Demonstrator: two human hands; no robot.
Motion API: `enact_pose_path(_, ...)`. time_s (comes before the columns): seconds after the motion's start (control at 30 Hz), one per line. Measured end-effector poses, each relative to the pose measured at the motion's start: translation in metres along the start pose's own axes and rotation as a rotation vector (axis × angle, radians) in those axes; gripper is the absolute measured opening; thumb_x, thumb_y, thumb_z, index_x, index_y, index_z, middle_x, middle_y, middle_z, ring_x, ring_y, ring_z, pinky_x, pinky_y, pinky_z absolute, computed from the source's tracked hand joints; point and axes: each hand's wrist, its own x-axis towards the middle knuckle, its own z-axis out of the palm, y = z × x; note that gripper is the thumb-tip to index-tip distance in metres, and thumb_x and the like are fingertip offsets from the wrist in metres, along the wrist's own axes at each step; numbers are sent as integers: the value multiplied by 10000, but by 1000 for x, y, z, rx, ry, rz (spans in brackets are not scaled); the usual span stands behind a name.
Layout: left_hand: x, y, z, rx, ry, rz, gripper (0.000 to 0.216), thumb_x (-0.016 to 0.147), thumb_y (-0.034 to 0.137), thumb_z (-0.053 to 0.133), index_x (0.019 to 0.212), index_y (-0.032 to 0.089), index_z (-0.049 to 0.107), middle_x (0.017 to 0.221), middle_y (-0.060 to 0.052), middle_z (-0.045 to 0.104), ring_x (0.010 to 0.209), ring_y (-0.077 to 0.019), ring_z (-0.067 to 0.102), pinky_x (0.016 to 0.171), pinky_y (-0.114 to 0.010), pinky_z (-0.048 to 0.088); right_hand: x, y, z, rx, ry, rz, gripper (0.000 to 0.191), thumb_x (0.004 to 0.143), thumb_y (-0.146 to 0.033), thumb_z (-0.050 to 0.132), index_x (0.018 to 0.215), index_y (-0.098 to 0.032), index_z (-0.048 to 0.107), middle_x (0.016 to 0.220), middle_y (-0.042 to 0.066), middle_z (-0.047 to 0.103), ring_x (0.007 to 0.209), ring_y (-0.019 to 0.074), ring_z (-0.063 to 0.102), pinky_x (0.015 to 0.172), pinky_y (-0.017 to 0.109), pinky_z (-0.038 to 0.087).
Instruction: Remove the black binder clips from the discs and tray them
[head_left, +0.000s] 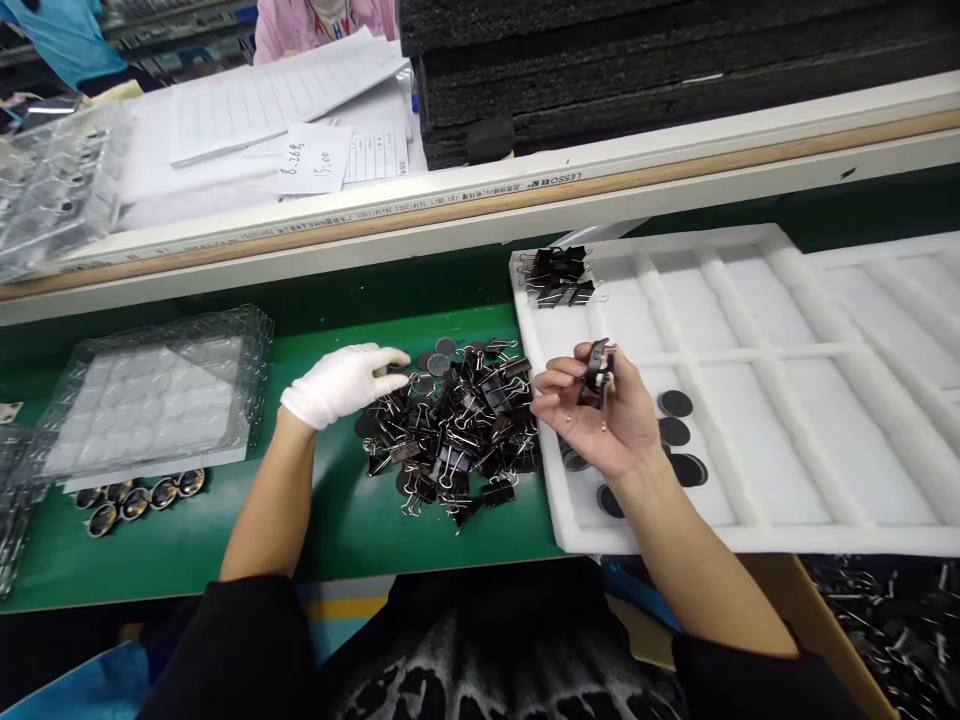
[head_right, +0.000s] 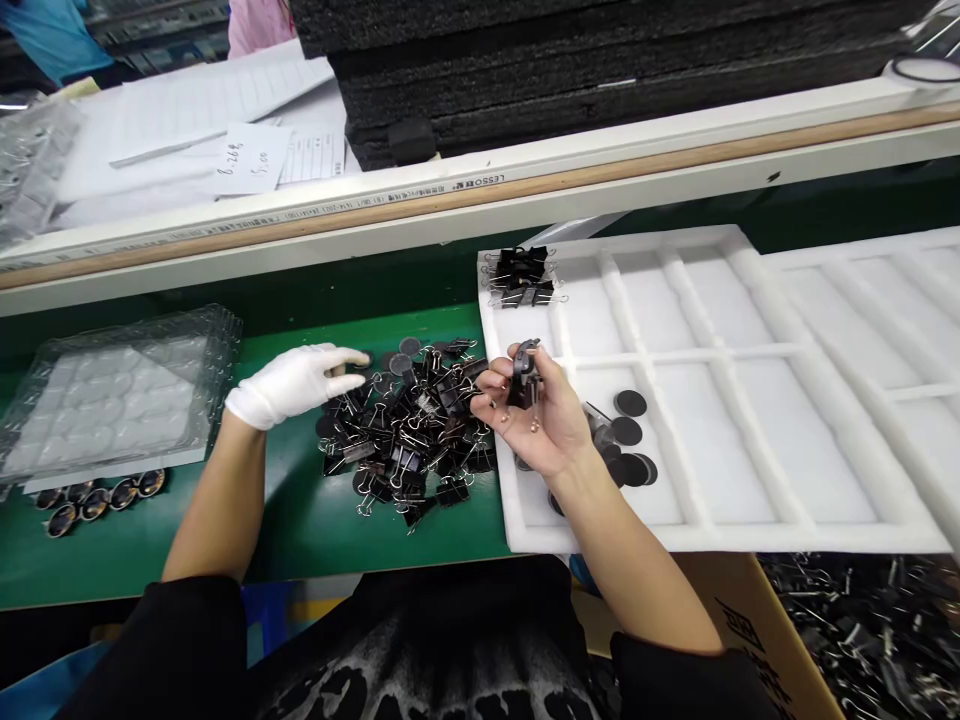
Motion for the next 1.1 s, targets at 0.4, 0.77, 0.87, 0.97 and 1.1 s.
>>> enact_pose_path(0.4,-21,56,-9,-519,453,-46,275,925,432,634,835,182,704,710,4,737,527,-100,607,530,-230,482,-9,28,14,-425,-181,-29,188,773,-379,865,875,-235,800,935,36,748,802,133,658,744,280,568)
enact_pose_path(0.77,-41,107,-4,-364,318,61,183,693,331,706,732,207,577,510,81,556,471,-92,494,513,-236,387,-18,19,25,-580,-373,-169,208,859,-269,795,1062,-303,824,1203,66,767,1188,237,698,994,361,579)
enact_pose_path(0.87,-40,107,-4,-224,314,5,263,674,389,720,675,215,522,495,79,515,477,-98,462,527,-252,346,-18,17,24,-627,-386,-167,211,853,-267,797,1061,-280,825,1158,70,779,1164,242,709,967,356,598)
enact_pose_path(0.97,-40,107,-2,-254,260,54,286,729,388,684,619,213,486,483,74,498,479,-92,449,527,-254,327,-18,16,24,-649,-387,-152,199,846,-294,800,1040,-260,828,1149,83,780,1156,250,714,920,344,613)
enact_pose_path(1.1,-37,106,2,-381,200,124,331,741,362,664,559,212,431,464,69,468,457,-80,393,492,-251,312,-17,15,22,-624,-435,-107,196,848,-320,800,1036,-274,825,1217,88,759,1146,256,718,961,395,607)
